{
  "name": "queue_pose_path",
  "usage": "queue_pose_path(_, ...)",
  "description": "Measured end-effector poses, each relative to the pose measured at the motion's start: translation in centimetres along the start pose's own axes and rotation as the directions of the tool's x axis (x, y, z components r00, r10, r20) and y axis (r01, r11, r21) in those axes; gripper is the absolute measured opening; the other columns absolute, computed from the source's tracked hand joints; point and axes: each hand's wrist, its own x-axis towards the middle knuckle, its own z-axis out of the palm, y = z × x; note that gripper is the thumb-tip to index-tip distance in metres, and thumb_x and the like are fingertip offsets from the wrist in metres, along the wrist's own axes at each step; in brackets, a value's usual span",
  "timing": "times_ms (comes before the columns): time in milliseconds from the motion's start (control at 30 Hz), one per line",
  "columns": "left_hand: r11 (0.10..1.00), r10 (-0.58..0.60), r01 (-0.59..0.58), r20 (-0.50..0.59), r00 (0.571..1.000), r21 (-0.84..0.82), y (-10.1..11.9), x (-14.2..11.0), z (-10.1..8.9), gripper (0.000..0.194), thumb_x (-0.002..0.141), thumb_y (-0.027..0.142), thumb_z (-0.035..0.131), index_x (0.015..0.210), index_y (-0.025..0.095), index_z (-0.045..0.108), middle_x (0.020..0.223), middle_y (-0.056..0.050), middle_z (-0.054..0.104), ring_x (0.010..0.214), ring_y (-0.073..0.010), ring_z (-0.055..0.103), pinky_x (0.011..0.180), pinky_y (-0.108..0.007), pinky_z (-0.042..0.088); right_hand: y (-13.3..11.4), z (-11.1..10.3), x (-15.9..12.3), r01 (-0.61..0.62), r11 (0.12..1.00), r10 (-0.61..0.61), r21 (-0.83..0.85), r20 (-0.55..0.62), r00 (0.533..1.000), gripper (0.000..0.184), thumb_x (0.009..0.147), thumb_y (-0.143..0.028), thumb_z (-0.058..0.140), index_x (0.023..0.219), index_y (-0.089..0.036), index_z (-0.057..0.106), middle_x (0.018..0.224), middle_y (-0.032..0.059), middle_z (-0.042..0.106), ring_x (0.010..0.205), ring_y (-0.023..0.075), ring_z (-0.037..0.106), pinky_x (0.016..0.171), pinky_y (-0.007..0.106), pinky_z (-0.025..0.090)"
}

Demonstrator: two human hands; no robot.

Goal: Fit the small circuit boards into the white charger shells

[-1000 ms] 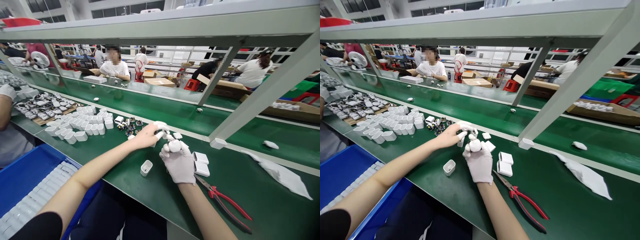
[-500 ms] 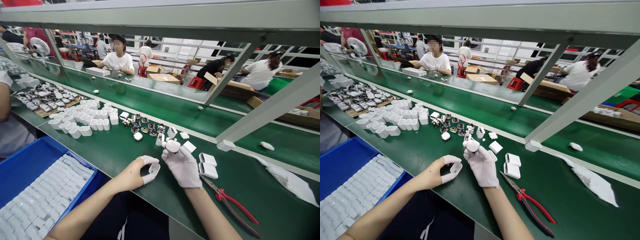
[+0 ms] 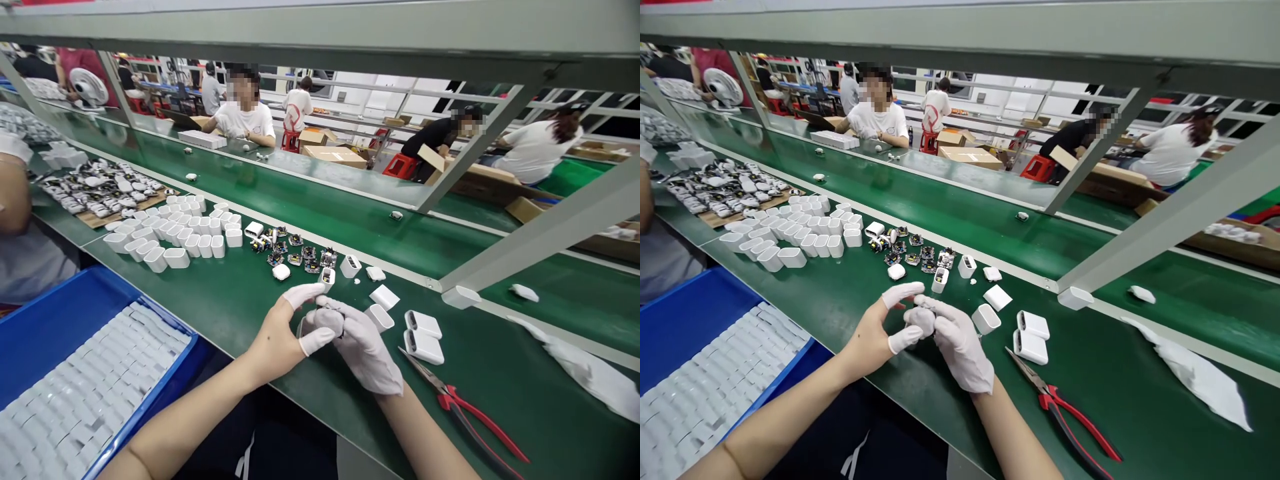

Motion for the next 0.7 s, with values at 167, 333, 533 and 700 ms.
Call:
queue_pose_path(167,0.983,-0.083,0.09,0.052,0.995,-0.157,1.1,0.6,0.5,0.038,0.079,0.03,0.072,0.116,0.021,0.066,0.116,-0.006,0.07,0.107,-0.024,0.065,0.096,-0.033,0.052,-0.4,0.6,-0.4,0.034,0.997,-0.029,-0.076,0.061,0.998,0.038,0.074,-0.05,0.074,0.096,-0.019,0.075,0.092,0.0084,0.071,0.087,0.0255,0.063,0.085,0.04,0.047)
queue_pose_path(333,0.995,0.01,-0.008,0.018,1.0,-0.102,0.6,0.6,0.4,0.023,0.082,0.025,0.07,0.104,0.02,0.07,0.104,-0.005,0.072,0.1,-0.0208,0.066,0.094,-0.032,0.052,-0.7,0.9,-0.1,0.039,0.992,-0.028,-0.121,0.096,0.995,0.033,0.08,-0.047,0.07,0.092,-0.017,0.075,0.089,0.0071,0.067,0.08,0.0211,0.057,0.075,0.033,0.045)
queue_pose_path(533,0.995,0.104,-0.105,-0.029,0.994,-0.003,0.2,1.0,-0.6,0.019,0.077,0.026,0.074,0.096,0.022,0.075,0.113,-0.007,0.07,0.108,-0.0242,0.064,0.097,-0.037,0.051,-0.5,1.2,0.1,0.016,0.997,-0.007,-0.076,0.111,0.994,0.035,0.082,-0.045,0.069,0.103,-0.017,0.073,0.086,0.0048,0.064,0.073,0.0174,0.052,0.07,0.032,0.045)
queue_pose_path(700,0.998,0.016,-0.019,-0.039,0.999,-0.06,-0.4,2.4,-1.6,0.024,0.076,0.034,0.075,0.095,0.02,0.076,0.1,-0.008,0.075,0.095,-0.0251,0.068,0.087,-0.037,0.055,-0.1,0.9,0.2,0.026,0.999,-0.028,0.038,0.055,0.998,0.043,0.082,-0.043,0.068,0.118,-0.019,0.069,0.1,0.0072,0.068,0.083,0.02,0.059,0.079,0.035,0.048)
